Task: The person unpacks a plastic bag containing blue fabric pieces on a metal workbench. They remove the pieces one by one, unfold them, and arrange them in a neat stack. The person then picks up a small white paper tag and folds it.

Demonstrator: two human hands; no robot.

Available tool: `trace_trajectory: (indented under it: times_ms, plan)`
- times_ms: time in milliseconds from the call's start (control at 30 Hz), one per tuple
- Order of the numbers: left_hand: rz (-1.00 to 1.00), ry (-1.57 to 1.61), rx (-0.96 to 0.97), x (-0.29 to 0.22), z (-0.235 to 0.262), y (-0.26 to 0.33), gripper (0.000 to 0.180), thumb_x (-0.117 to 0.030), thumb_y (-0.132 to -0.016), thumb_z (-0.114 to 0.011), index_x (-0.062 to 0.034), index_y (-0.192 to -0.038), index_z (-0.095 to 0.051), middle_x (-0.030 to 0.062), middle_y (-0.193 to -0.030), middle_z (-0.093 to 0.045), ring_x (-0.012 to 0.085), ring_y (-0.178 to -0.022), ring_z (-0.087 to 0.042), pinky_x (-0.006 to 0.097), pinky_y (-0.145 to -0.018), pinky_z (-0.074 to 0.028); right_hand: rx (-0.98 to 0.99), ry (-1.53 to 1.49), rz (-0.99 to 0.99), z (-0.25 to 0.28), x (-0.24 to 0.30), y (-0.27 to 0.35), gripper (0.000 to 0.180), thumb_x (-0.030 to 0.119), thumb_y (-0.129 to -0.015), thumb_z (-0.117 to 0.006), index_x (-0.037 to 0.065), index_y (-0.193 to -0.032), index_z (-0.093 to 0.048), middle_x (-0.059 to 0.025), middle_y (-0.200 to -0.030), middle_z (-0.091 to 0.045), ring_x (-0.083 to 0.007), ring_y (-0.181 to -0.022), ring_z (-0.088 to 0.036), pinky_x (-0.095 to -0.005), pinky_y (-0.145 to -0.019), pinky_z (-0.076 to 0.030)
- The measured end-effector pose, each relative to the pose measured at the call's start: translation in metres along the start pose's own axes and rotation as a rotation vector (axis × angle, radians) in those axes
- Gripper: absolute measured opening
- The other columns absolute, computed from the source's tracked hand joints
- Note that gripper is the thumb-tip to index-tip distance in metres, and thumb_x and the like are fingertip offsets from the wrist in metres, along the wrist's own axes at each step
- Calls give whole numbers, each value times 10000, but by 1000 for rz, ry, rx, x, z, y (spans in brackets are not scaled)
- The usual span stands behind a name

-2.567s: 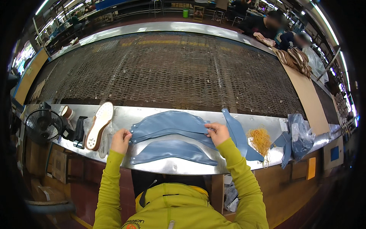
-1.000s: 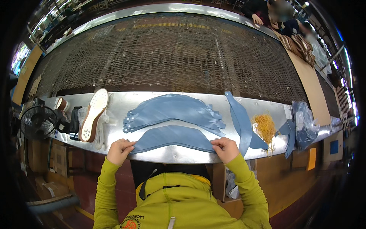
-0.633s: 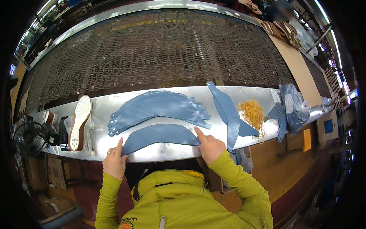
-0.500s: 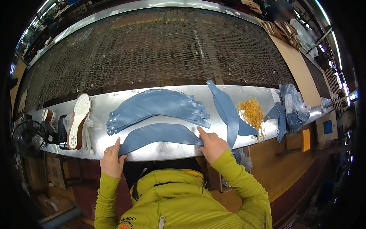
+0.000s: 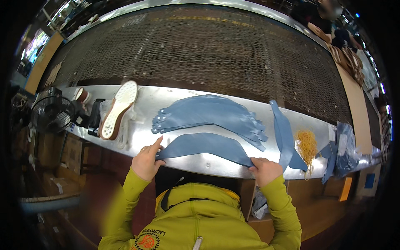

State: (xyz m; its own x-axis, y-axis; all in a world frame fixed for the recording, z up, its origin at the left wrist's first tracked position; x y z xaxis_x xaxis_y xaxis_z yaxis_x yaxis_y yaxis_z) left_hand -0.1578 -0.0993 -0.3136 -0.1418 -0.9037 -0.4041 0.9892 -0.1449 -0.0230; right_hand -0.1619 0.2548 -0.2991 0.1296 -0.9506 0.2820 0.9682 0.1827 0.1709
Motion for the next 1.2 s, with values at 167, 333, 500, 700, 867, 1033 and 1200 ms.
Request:
trace_trajectory:
  times_ms: [167,333,500,700,867,1033,1200]
  plan:
    - [-60,166,-16,12,-3,3,705,-22,-710,-729,-111,-1350,-446,111,-931,-655,302,-904,-615,379,-778,-509,-27,-15,-20,-9,-2,-1,298,161,-712,-745,73,-993,-699,-132,-950,-687,-308,-822,-659,-369,-720,-516]
    - [-93,178,-27,16,-3,4,625,-14,-715,-714,-104,-1296,-503,112,-936,-653,295,-892,-613,369,-778,-512,-36,10,-10,-14,-5,5,343,140,-724,-725,86,-1055,-655,-127,-941,-673,-315,-797,-653,-387,-684,-514]
    - [-145,87,-14,11,0,-1,559,-77,-702,-761,-79,-1227,-567,100,-970,-641,288,-885,-606,356,-767,-506,-42,70,24,-14,-4,4,384,122,-732,-704,97,-1107,-623,-115,-939,-661,-316,-784,-645,-394,-669,-511]
    - [-89,253,-192,34,4,-40,462,-183,-704,-784,-46,-1114,-621,117,-962,-602,279,-863,-591,344,-762,-489,-132,193,116,-13,2,9,431,123,-740,-682,98,-1162,-601,-97,-990,-673,-283,-800,-653,-378,-697,-530]
    - [-80,232,-267,46,-11,-70,335,-175,-698,-789,-31,-958,-636,97,-921,-575,267,-838,-580,344,-757,-483,-121,193,126,-24,-3,11,365,141,-754,-671,77,-1112,-633,-133,-1088,-656,-279,-909,-650,-391,-734,-538]
    - [-56,218,-258,47,-17,-72,320,-177,-669,-808,-51,-908,-638,83,-888,-566,273,-841,-571,354,-758,-473,-187,162,176,-23,-1,15,331,166,-757,-693,32,-1056,-641,-140,-1081,-650,-310,-996,-618,-441,-883,-472]
    - [-85,168,-265,45,-15,-68,348,-202,-639,-826,-65,-901,-642,86,-910,-561,286,-904,-550,374,-811,-452,-364,68,229,-4,-5,-13,335,163,-749,-717,29,-1045,-635,-119,-1077,-645,-304,-1023,-580,-428,-921,-409]
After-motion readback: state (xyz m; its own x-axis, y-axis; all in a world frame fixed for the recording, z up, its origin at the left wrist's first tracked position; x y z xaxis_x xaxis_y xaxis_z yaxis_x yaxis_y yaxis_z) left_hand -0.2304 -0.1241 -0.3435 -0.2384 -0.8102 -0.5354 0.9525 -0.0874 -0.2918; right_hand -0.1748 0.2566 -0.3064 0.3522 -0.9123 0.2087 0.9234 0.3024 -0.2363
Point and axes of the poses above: each hand's wrist, its own y-axis away from the middle knuckle, its own z-axis out of the back of the hand, x = y × z, the point moved 2 cm from there along -y, towards the middle knuckle
